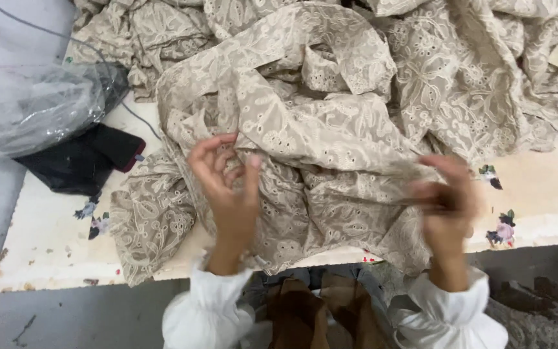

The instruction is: Trimming loose threads from a lace garment using small snips.

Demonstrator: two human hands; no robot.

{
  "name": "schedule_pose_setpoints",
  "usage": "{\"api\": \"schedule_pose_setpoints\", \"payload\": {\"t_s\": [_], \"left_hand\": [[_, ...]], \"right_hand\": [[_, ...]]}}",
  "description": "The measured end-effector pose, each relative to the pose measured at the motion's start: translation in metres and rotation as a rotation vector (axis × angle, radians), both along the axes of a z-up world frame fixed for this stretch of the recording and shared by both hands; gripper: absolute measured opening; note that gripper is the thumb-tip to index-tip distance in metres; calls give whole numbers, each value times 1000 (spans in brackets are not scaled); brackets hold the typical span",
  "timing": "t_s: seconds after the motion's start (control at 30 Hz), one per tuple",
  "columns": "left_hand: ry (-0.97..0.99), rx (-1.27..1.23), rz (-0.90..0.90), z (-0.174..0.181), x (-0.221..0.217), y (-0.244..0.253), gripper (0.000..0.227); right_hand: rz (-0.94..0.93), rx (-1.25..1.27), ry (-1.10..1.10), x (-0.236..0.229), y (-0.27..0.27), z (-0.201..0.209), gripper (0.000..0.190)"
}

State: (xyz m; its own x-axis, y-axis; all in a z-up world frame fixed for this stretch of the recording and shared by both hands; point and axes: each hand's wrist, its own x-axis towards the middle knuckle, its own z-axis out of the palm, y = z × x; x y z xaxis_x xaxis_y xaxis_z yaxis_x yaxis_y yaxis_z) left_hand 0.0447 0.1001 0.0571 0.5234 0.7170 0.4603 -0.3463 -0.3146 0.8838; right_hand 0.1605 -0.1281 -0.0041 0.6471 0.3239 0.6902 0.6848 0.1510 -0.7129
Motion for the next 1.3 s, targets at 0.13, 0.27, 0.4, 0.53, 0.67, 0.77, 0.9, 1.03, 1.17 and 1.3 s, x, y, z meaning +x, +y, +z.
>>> {"api": "schedule_pose_setpoints", "payload": {"t_s": [0.13, 0.27, 0.4, 0.53, 0.67, 0.77, 0.9, 1.03, 1.17, 1.3], "left_hand": [[247, 465, 106, 0, 4, -6, 57], [270, 653, -26, 14, -4, 12, 61], [156, 358, -265, -3, -7, 32, 28], [133, 46, -473, 2, 1, 27, 12], [92, 332, -26, -14, 2, 10, 22], [-8, 903, 249, -20, 18, -5, 34], [111, 1285, 165, -15, 36, -13, 7], [46, 989, -12, -13, 50, -4, 12], [-24, 703, -56, 4, 45, 9, 16], [174, 532, -156, 12, 44, 12, 17]], "right_hand": [[-149, -396, -240, 0, 48, 29, 47], [-80, -33, 423, 45, 31, 13, 17], [-60, 236, 652, 76, 15, 22, 21], [-34, 209, 564, 69, 22, 45, 15], [-108, -89, 400, 44, 26, 52, 16], [-116, -153, 302, 40, 31, 65, 17], [-343, -184, -199, 38, 30, 59, 20], [-234, -341, -389, -10, 40, 77, 28], [-14, -550, -518, -37, 25, 41, 35], [135, -483, -425, -35, 1, 32, 49]]}}
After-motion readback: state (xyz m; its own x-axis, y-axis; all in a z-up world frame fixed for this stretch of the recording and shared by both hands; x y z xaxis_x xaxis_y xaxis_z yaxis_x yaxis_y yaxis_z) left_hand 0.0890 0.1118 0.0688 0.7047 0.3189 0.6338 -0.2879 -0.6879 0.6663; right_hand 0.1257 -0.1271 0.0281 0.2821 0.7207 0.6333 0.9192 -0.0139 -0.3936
